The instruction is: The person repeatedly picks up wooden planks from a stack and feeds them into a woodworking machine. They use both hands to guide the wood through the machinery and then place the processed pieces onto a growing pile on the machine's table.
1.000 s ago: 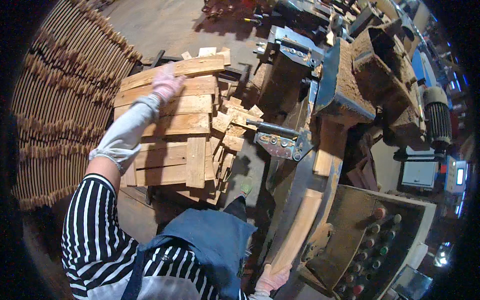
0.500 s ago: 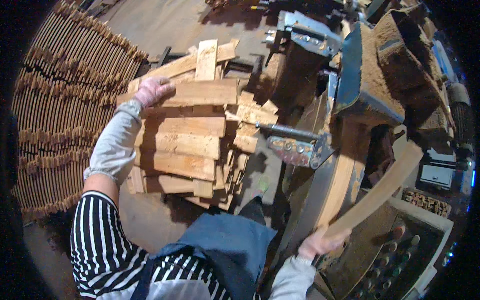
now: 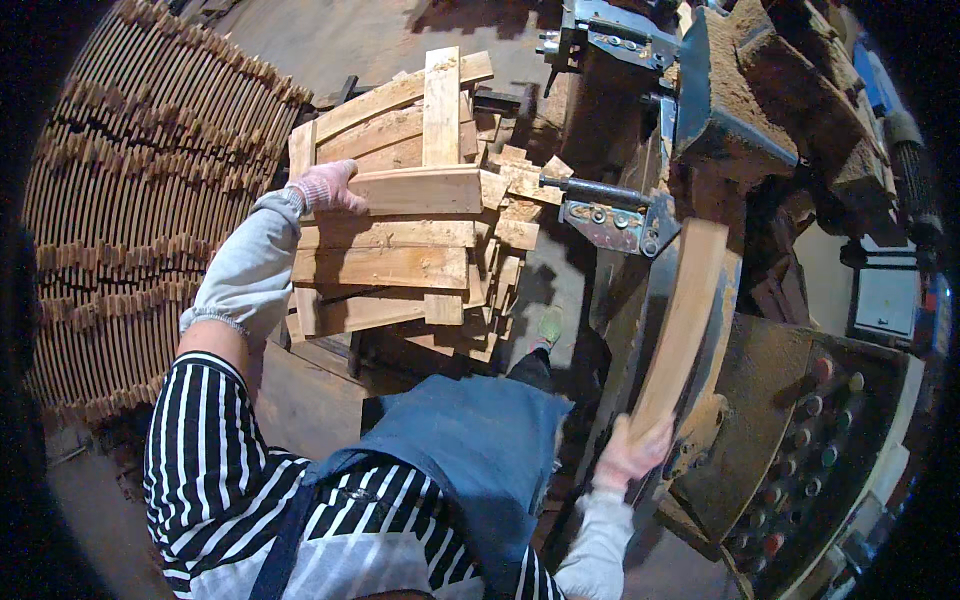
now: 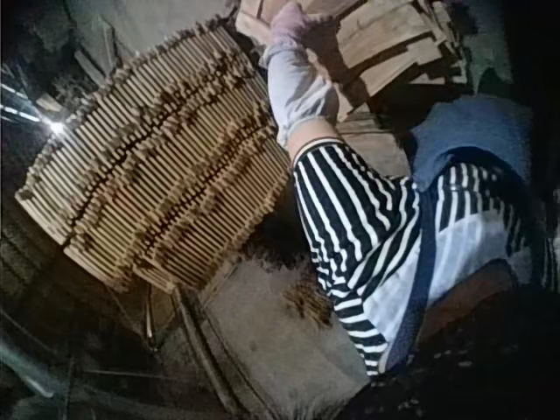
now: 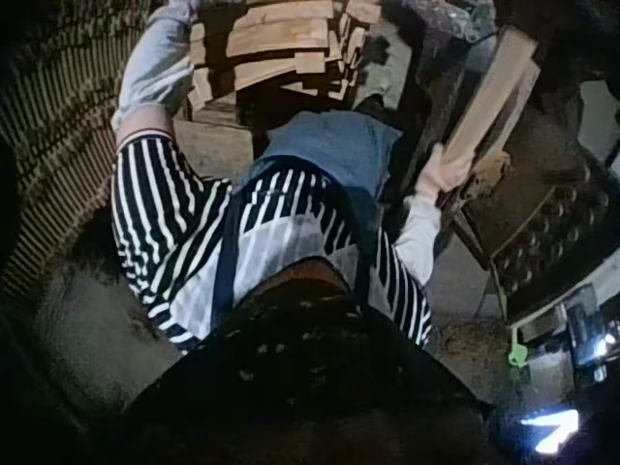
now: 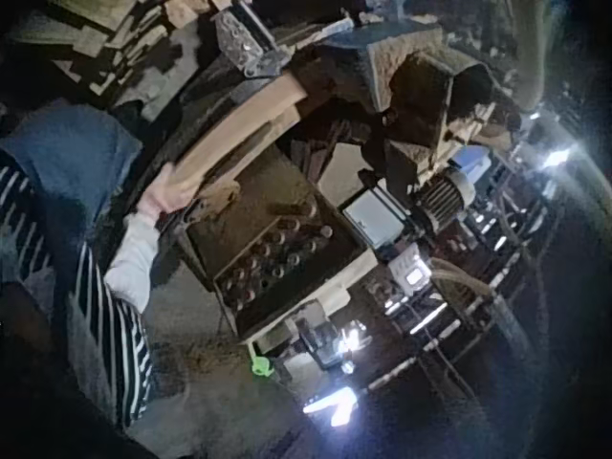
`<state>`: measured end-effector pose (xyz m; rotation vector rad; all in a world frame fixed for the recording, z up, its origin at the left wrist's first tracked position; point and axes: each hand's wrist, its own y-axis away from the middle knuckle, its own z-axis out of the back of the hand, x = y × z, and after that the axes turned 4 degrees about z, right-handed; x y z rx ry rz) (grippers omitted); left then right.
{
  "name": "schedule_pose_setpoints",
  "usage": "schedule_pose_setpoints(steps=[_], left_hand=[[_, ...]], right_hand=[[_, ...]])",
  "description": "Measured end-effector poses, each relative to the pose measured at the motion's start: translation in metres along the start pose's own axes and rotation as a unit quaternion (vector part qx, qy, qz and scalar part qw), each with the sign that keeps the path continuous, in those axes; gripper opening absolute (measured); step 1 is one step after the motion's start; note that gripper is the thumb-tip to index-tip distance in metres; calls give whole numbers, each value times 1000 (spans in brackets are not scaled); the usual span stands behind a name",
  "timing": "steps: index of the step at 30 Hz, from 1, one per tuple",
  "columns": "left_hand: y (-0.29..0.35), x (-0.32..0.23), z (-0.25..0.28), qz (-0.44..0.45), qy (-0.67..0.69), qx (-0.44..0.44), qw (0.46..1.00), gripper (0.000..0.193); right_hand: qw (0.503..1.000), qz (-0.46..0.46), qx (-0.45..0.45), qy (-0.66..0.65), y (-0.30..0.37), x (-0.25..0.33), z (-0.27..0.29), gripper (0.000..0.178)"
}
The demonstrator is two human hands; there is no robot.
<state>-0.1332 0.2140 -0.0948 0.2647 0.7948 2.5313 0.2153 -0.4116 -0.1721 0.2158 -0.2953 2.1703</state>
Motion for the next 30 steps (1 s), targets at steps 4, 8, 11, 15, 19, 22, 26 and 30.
schedule_pose_setpoints(steps=[4, 8, 11, 15, 19, 22, 26, 30], left_hand=[[40, 4, -9, -38, -66, -44, 996, 69], [77, -16, 19, 55, 94, -81, 991, 69], [91, -10, 33, 62, 264, -127, 954, 73], [84, -18, 43, -101, 490, -166, 850, 70], [84, -81, 54, -50, 602, -143, 784, 54], [72, -162, 43, -112, 681, -141, 710, 56], [71, -278, 8, -84, 668, -171, 720, 65], [133, -384, -24, -82, 802, -113, 580, 58]], right_hand=[[987, -18, 107, 118, 115, -49, 19, 79], [988, 15, 45, 144, 87, -47, 16, 77], [987, 50, 40, 147, 3, -32, 10, 74], [988, 73, 20, 134, -110, -22, -31, 72], [986, 99, -41, 127, -203, 0, -86, 71], [978, 94, 85, 166, -257, 27, -86, 76], [909, 286, 134, -272, -203, 107, -2, 102], [932, 285, 134, -180, -96, 121, 69, 115]])
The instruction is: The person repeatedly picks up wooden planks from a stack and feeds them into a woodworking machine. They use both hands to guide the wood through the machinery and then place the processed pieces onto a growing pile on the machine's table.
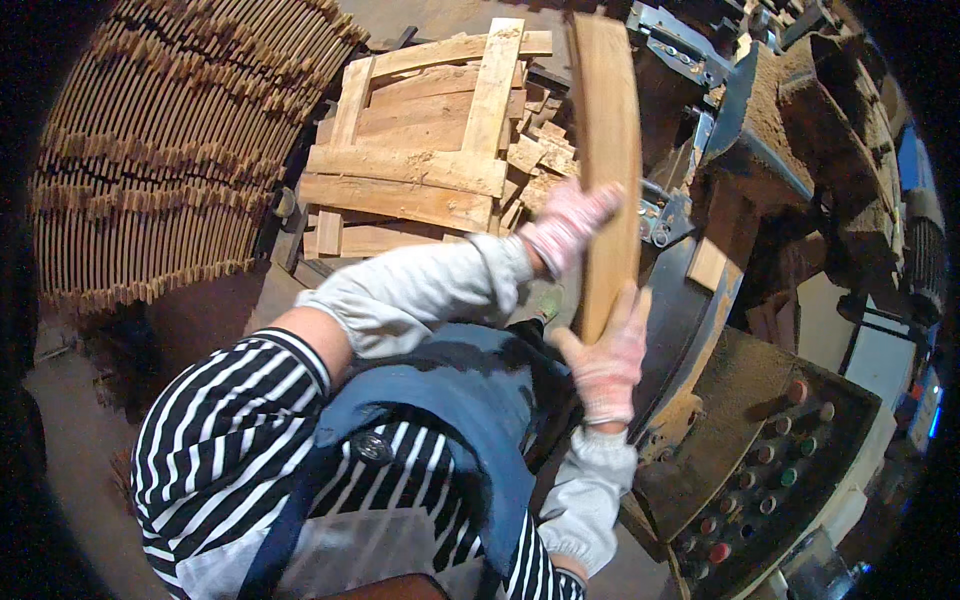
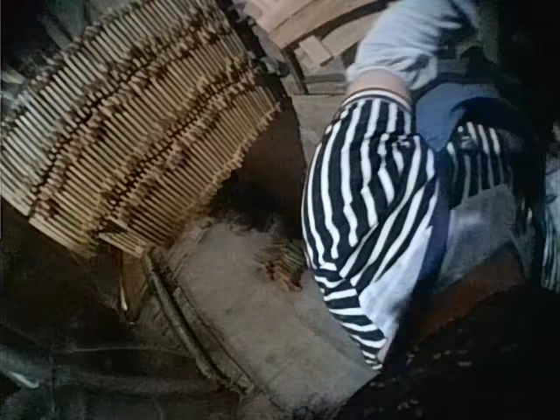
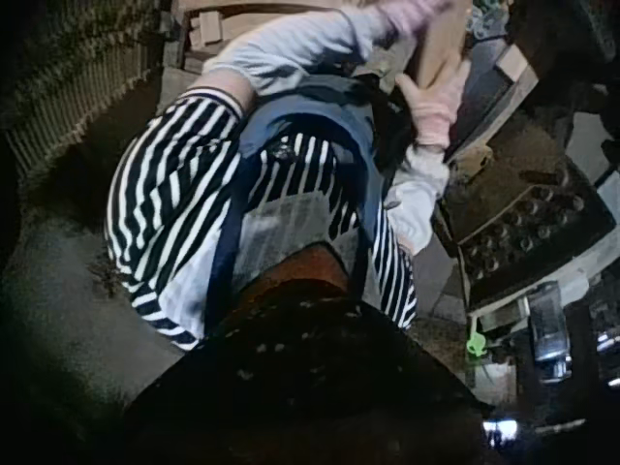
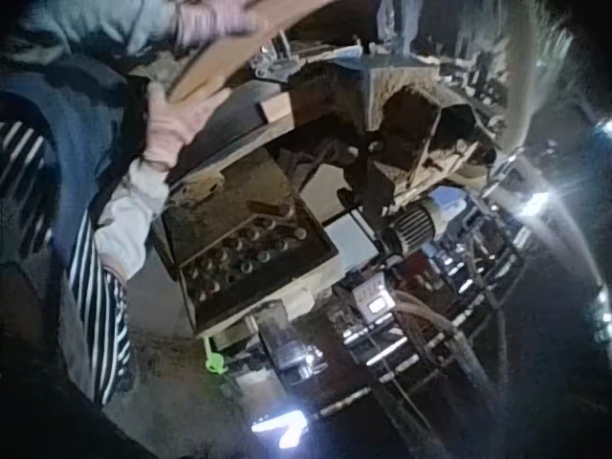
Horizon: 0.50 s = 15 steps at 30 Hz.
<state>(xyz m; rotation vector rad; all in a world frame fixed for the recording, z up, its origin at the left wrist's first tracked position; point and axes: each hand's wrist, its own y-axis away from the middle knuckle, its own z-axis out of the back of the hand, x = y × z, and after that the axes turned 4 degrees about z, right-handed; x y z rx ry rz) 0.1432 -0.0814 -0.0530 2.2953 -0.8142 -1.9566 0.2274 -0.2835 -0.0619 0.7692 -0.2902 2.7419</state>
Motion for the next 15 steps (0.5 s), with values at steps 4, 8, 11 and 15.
schedule_pose_setpoints(steps=[4, 8, 11, 15], left_hand=[[36, 67, -18, 66, -47, 193, 978, 71], [22, 26, 73, -157, -378, 136, 902, 67], [-41, -5, 191, 10, -610, 15, 792, 52], [-65, 2, 340, 2, -821, -29, 570, 88]], right_hand=[[979, -173, -73, 75, 98, -8, -19, 103], [927, -358, 42, 101, 221, -25, -17, 96], [871, -467, 25, 150, 279, -20, -32, 92], [888, -410, -34, 208, 254, -47, -29, 90]])
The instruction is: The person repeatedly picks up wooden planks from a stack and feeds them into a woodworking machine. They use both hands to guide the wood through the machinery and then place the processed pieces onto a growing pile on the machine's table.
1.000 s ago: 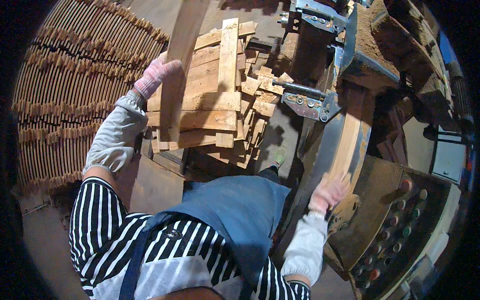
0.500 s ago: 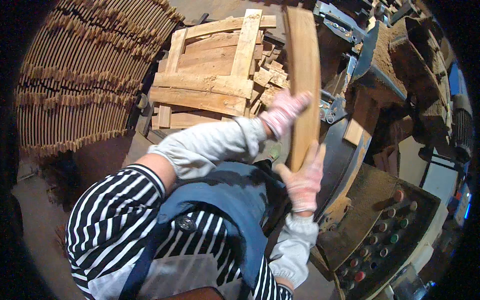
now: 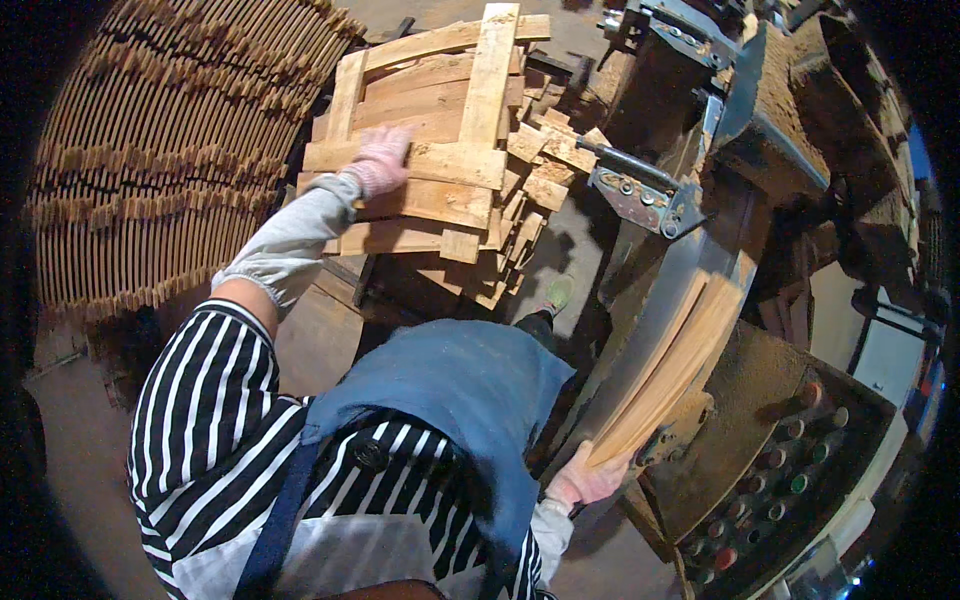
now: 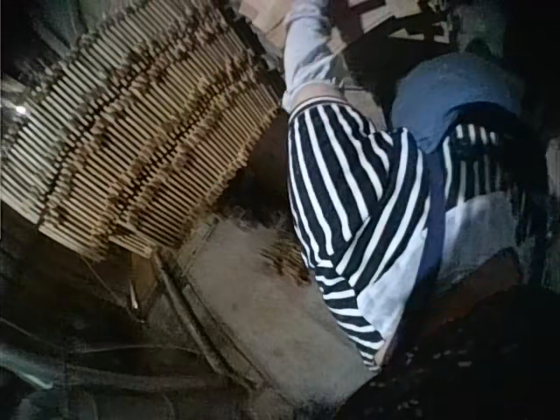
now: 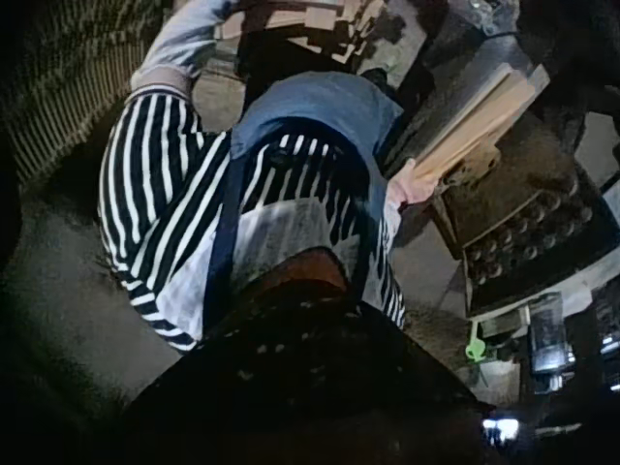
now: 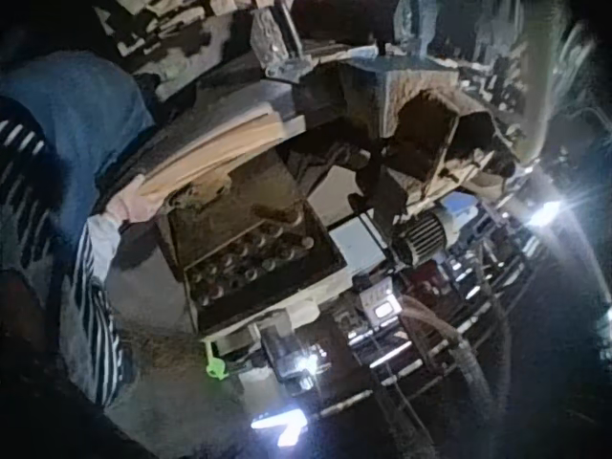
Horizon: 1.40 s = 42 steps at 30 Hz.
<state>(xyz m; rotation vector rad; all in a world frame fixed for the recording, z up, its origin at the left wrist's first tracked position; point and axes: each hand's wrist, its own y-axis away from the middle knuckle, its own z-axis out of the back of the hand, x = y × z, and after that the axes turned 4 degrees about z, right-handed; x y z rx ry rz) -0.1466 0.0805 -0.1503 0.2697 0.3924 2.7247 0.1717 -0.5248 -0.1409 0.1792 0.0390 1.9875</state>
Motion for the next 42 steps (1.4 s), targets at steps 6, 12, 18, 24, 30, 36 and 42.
schedule_pose_setpoints(steps=[6, 12, 18, 24, 30, 36, 42], left_hand=[[-9, 13, 44, -66, -124, 127, 982, 60], [65, -5, 37, -219, -76, -45, 972, 101], [75, 18, -6, -75, -96, 23, 992, 130], [64, 15, -24, -31, -72, 89, 993, 126], [77, 47, -15, -30, 60, 37, 997, 117], [78, 37, 61, 28, 309, -59, 949, 109], [42, -18, 100, 10, 534, -102, 839, 101]], right_hand=[[972, 97, -203, -67, -140, 55, -16, 91], [950, 100, -257, -146, -263, 131, -32, 90], [955, 164, -223, -110, -198, 108, -19, 99], [990, 124, -61, -6, 0, -8, -43, 96], [993, 108, -10, 43, 23, -7, -33, 81], [969, 228, -80, 43, -114, 43, -22, 60], [955, 255, -146, 24, -240, 100, -50, 63]])
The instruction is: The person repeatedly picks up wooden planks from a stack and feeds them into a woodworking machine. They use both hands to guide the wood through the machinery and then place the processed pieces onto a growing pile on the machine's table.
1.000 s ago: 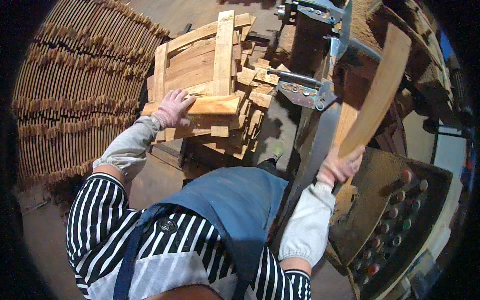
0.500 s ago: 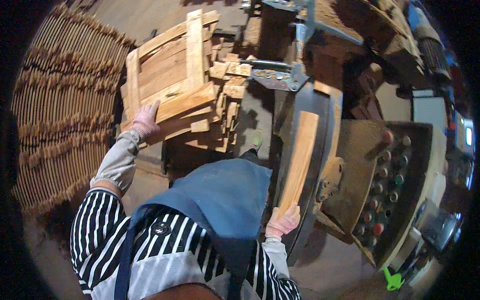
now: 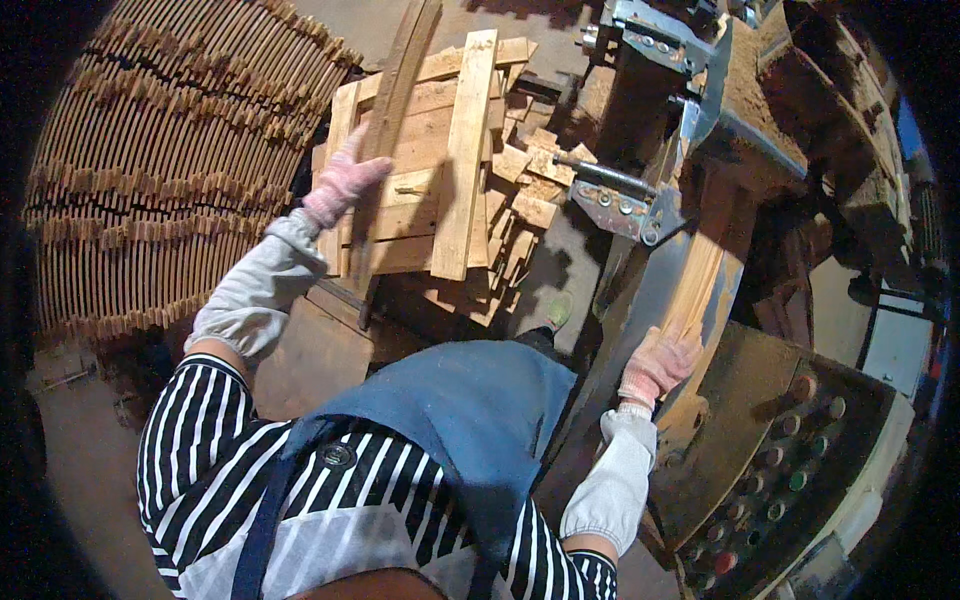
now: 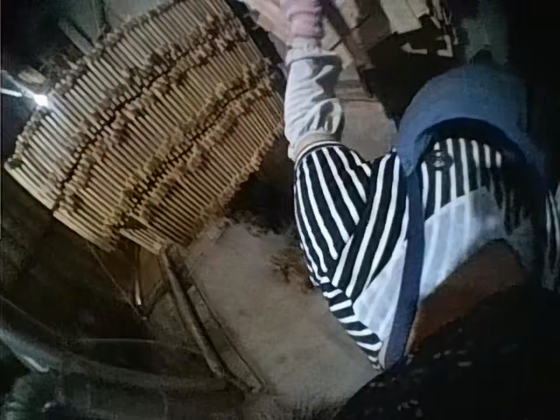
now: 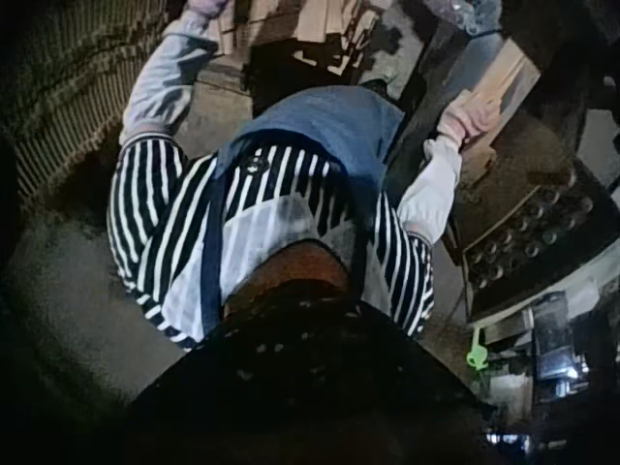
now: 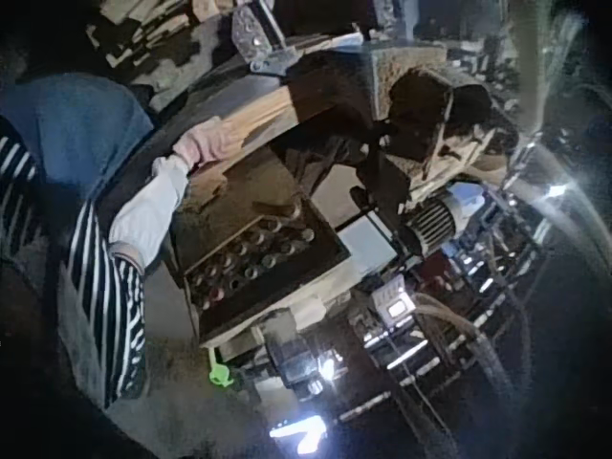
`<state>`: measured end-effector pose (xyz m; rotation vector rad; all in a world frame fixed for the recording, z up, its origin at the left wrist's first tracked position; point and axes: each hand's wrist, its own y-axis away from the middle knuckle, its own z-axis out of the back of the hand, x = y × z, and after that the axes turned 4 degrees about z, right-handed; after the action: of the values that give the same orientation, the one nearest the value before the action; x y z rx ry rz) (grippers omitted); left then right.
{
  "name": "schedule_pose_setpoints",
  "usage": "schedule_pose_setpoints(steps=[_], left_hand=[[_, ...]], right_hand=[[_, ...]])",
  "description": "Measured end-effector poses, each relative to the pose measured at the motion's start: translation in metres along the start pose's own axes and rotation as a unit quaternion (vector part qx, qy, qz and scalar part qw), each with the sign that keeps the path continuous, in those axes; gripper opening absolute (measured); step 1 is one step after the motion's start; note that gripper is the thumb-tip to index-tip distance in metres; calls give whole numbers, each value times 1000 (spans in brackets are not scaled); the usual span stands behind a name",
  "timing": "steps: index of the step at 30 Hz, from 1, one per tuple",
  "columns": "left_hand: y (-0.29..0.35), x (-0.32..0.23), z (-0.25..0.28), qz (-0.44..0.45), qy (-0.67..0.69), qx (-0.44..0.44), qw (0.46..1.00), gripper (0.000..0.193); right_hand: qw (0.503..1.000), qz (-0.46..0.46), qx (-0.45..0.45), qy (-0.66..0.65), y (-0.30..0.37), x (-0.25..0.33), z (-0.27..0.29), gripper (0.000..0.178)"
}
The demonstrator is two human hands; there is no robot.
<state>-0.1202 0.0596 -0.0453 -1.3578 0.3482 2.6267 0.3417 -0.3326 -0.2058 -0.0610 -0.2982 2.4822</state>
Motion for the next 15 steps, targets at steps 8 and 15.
schedule_pose_setpoints(steps=[8, 15], left_hand=[[3, -97, -207, -27, 345, 87, 934, 102], [38, -119, -314, -134, 352, 262, 888, 94]], right_hand=[[833, 113, 134, -525, -82, 104, 70, 82], [863, -73, 73, -495, 31, 115, 112, 107]])
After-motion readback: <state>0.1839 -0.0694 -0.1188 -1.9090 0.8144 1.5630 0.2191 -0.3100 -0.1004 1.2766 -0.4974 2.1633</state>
